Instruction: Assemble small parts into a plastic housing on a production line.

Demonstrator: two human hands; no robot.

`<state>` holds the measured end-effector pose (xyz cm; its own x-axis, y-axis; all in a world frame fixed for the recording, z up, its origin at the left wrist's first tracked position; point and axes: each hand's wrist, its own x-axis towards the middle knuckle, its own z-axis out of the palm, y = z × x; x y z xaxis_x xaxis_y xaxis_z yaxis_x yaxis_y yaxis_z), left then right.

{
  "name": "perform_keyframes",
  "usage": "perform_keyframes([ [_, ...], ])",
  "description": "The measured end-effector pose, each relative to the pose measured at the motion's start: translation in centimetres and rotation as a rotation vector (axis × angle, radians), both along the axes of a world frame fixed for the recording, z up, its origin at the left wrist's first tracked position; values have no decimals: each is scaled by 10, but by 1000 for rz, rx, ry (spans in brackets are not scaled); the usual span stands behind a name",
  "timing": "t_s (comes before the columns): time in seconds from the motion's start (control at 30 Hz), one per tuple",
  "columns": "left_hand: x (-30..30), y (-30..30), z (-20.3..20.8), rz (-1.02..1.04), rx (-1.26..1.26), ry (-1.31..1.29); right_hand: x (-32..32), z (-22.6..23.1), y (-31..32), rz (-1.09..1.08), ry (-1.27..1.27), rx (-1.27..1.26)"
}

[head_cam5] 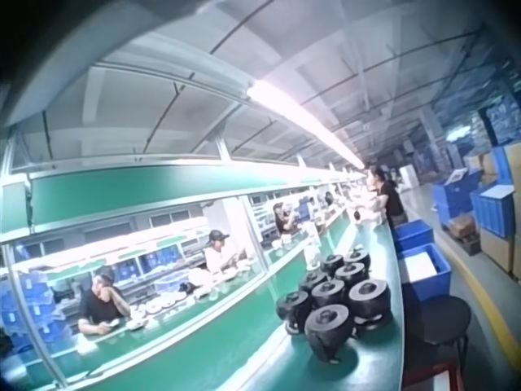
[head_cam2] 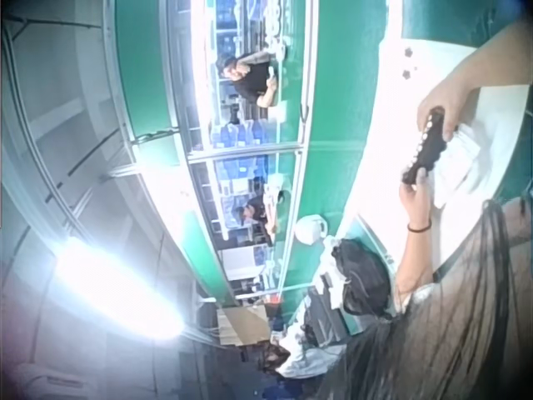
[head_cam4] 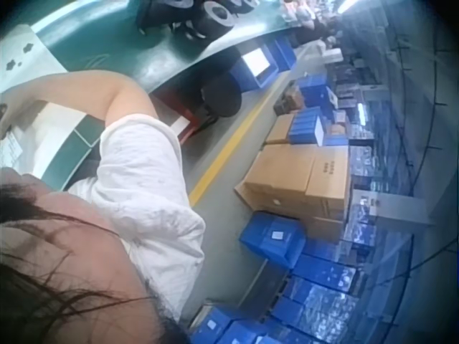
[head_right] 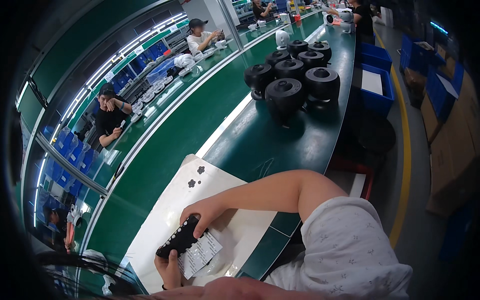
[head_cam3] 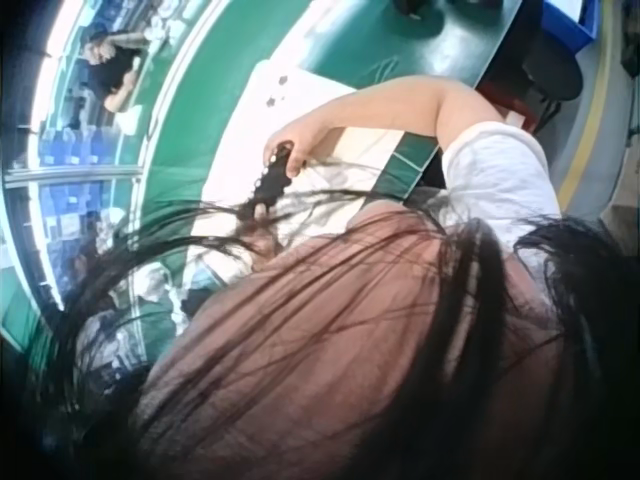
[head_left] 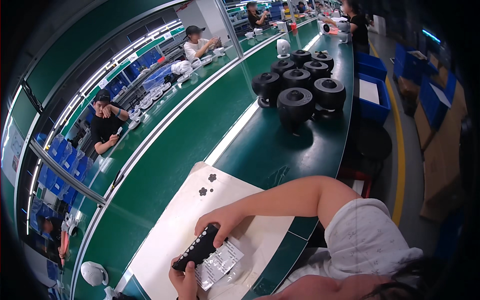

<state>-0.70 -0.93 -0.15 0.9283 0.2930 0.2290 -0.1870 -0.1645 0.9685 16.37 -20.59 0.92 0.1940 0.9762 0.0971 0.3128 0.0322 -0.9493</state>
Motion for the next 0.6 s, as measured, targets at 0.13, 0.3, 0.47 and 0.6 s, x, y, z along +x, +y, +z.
perform_keyframes([
  [0.13,0,0,-1,-1,1,0,2,-6,2,-3,-29,28],
  [0.3,1,-5,1,-22,-3,-33,-1,-4,2,-19,-40,30],
  [0.47,3,0,-4,-25,32,-60,0,-6,3,-31,2,19],
  [0.6,2,-5,0,25,38,-67,3,-8,3,-21,-35,50],
])
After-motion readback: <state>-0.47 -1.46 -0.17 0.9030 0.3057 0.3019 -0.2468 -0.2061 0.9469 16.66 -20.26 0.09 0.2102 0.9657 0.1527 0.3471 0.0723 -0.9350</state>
